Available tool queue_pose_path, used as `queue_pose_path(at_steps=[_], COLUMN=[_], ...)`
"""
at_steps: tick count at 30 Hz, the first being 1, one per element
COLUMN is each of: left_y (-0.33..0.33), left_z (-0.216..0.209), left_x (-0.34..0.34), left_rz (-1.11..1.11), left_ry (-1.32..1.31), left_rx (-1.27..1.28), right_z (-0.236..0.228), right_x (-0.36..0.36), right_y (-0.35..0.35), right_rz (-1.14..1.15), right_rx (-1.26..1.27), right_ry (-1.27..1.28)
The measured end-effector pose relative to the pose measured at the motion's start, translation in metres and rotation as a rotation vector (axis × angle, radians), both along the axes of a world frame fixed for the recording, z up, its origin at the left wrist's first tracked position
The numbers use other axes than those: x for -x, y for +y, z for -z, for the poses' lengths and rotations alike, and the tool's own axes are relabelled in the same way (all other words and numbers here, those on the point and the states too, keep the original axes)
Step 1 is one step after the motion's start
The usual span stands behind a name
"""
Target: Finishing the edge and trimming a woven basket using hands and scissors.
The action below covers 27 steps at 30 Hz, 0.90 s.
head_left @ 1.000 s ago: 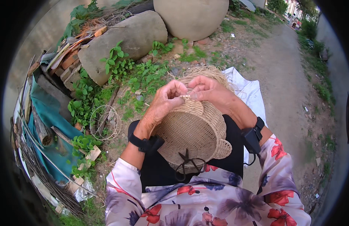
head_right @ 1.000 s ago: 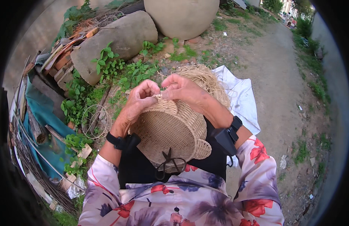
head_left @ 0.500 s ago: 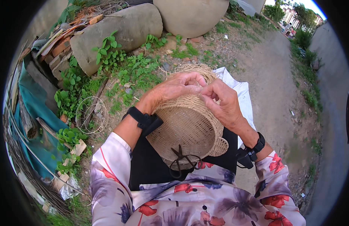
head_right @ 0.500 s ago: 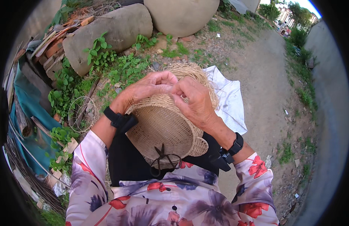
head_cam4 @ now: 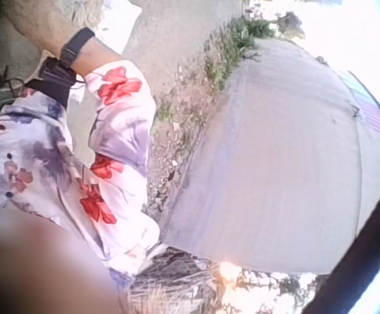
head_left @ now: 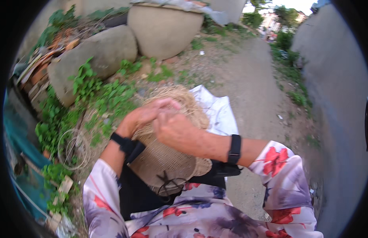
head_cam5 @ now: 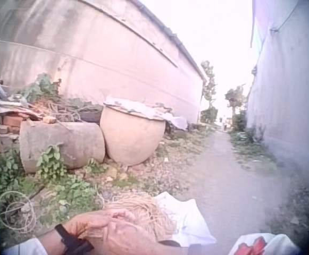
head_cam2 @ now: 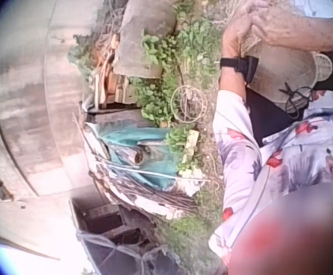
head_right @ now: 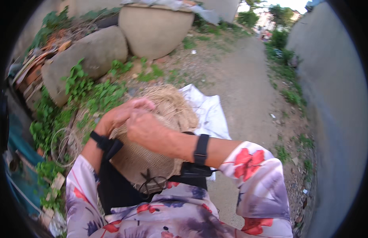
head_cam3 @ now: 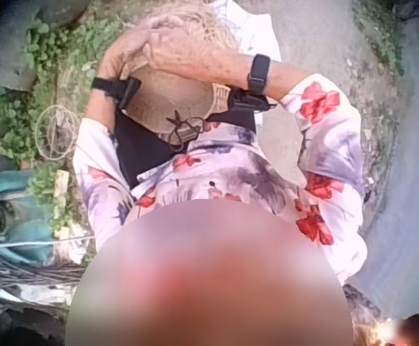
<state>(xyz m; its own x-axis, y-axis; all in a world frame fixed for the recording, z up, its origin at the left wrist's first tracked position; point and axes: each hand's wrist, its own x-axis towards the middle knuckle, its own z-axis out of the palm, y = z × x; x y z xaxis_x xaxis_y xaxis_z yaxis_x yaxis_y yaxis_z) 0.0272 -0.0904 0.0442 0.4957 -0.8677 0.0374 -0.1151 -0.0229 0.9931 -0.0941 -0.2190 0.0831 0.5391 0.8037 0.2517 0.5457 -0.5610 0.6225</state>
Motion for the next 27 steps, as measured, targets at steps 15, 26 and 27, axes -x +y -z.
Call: queue_pose_path(at_steps=[15,26,27], left_y=[0.004,0.0,0.006], left_z=[-0.001,-0.002,-0.005], left_x=[0.003,0.009,0.01], left_rz=[0.121,0.053,0.062], left_ry=[0.292,0.177,0.24], left_rx=[0.102,0.129,0.067], right_z=[0.014,-0.004,-0.005], right_x=[-0.005,-0.017,-0.014], right_y=[0.022,-0.054,-0.055], right_rz=[0.25,0.247,0.224], right_rx=[0.161,-0.813,-0.814], right_ry=[0.138,0.263,0.283])
